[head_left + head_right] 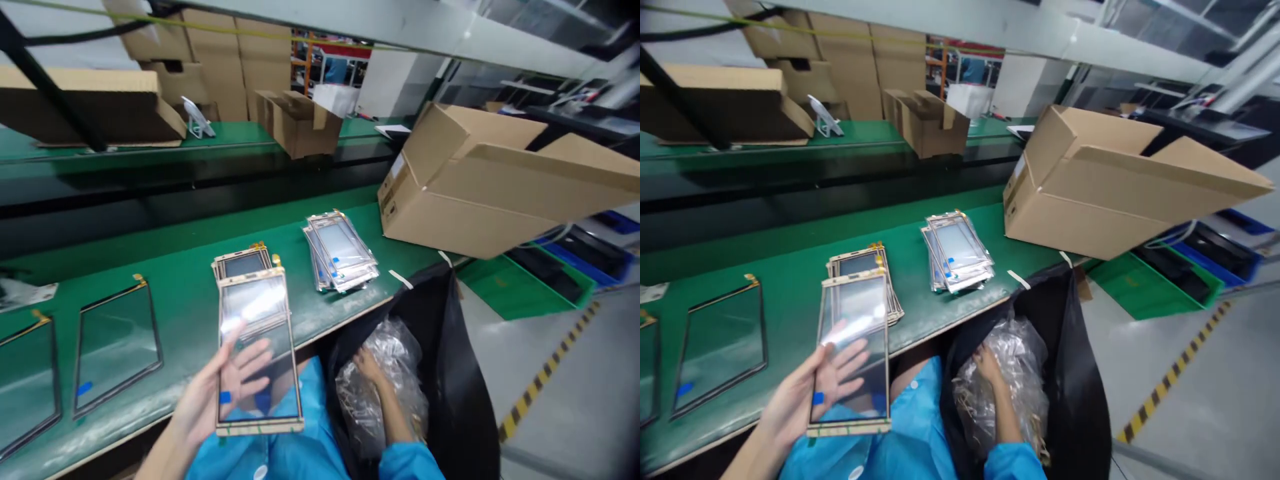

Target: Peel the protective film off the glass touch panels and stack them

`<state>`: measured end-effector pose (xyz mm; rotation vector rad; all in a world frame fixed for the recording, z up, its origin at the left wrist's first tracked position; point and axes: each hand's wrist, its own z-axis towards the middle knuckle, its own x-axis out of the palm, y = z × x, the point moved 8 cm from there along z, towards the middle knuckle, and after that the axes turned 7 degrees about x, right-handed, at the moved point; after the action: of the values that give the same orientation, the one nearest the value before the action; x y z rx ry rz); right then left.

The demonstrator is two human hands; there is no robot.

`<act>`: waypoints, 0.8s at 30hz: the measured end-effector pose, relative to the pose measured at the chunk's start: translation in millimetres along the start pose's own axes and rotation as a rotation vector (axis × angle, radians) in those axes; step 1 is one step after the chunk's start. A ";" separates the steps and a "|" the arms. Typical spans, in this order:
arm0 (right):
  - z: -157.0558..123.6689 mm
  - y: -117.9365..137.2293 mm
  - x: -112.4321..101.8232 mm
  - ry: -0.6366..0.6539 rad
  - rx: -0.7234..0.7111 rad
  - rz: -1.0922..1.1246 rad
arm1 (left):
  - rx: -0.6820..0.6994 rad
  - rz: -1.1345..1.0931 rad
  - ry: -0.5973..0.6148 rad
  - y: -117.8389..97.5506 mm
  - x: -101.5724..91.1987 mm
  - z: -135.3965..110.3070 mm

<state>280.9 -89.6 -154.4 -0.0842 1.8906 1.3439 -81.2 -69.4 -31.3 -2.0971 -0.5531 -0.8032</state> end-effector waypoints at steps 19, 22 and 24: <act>-70.4 240.8 81.9 1.040 0.148 0.702 | 0.099 0.515 0.341 -9.1 -24.1 -36.7; -75.5 251.2 79.2 1.090 0.043 0.541 | 0.102 0.515 0.348 -11.3 -26.2 -38.6; -78.9 258.1 75.6 1.063 -0.067 0.417 | 0.100 0.515 0.350 -11.8 -27.1 -38.0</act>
<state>63.1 -14.0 5.1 -0.5568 2.8418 1.8472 -120.9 -96.2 -26.1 -1.8293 0.1322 -0.7889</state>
